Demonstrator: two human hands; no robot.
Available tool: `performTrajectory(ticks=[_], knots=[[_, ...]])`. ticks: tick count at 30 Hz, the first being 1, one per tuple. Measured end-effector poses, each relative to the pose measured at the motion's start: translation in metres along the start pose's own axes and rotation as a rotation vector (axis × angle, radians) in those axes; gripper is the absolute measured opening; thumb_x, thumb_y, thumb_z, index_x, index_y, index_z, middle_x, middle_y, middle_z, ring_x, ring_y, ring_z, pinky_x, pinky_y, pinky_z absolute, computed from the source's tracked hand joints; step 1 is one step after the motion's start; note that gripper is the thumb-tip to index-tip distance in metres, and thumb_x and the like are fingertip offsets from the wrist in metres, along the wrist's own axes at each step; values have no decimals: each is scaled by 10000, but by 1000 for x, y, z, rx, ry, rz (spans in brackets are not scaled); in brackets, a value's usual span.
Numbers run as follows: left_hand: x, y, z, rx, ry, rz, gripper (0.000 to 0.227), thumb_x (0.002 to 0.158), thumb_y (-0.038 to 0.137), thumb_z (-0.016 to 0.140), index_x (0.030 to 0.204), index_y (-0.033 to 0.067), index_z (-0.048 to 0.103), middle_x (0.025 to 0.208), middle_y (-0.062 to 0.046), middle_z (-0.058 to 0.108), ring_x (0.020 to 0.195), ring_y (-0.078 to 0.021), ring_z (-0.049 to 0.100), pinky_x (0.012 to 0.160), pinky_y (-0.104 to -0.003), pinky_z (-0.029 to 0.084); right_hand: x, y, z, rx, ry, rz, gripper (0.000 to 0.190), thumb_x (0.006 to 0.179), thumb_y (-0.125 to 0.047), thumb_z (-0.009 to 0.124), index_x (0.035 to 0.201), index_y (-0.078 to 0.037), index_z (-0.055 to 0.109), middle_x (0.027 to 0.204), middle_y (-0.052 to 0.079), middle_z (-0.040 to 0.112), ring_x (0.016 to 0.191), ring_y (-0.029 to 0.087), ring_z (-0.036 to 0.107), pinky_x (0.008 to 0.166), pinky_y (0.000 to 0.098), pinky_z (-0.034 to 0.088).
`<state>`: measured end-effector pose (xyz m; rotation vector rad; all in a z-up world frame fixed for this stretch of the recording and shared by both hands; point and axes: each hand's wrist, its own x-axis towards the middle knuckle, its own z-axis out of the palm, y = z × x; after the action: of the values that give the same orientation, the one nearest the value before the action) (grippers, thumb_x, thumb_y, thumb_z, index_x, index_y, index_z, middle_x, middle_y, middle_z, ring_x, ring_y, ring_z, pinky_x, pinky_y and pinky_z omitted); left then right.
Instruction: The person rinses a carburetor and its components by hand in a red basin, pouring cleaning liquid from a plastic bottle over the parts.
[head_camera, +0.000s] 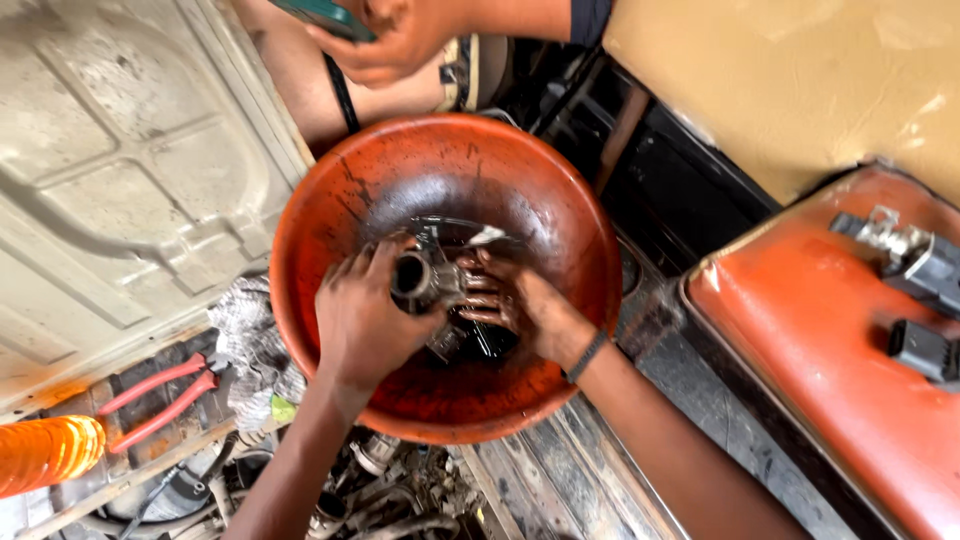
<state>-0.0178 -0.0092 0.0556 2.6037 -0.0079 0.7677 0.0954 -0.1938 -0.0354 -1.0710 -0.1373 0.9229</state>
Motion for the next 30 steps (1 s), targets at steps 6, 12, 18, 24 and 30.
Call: performTrajectory(ticks=[6,12,18,24,30], knots=[[9,2,9,104,-111,-171,638,586,357,909,1133,128,674,1024,-147,721,986,-359,681,922,-494,507,-4,-15,15,-94,161,3,590,922,-558,570,1277,-94,660,1147,82,723,1036,226,728,925,387,557],[-1,5,33,169,-136,79,593,664,339,870,1136,62,642,1032,-179,705,980,-375,682,911,-510,513,-15,-32,39,-77,151,-62,572,859,-593,651,1206,-139,650,1129,48,695,992,177,700,872,401,583],[-8,22,33,163,-365,-47,556,765,412,827,1154,65,632,1044,-176,703,1012,-378,687,870,-493,556,-3,-17,40,-44,209,-10,502,921,-516,684,1149,-69,708,1001,51,734,830,189,664,690,345,555],[-3,8,5,101,-69,36,622,665,416,862,1138,76,645,1015,-168,741,919,-374,704,863,-512,546,-1,-12,37,32,88,58,375,931,-402,666,1194,-136,666,1034,8,732,889,153,698,745,328,587],[-1,5,-9,83,-299,-81,857,716,388,837,1413,43,476,907,-190,724,857,-380,716,835,-497,556,-4,-5,45,-88,1,52,677,805,-153,724,1422,-230,456,1121,-19,724,949,136,707,811,378,641]])
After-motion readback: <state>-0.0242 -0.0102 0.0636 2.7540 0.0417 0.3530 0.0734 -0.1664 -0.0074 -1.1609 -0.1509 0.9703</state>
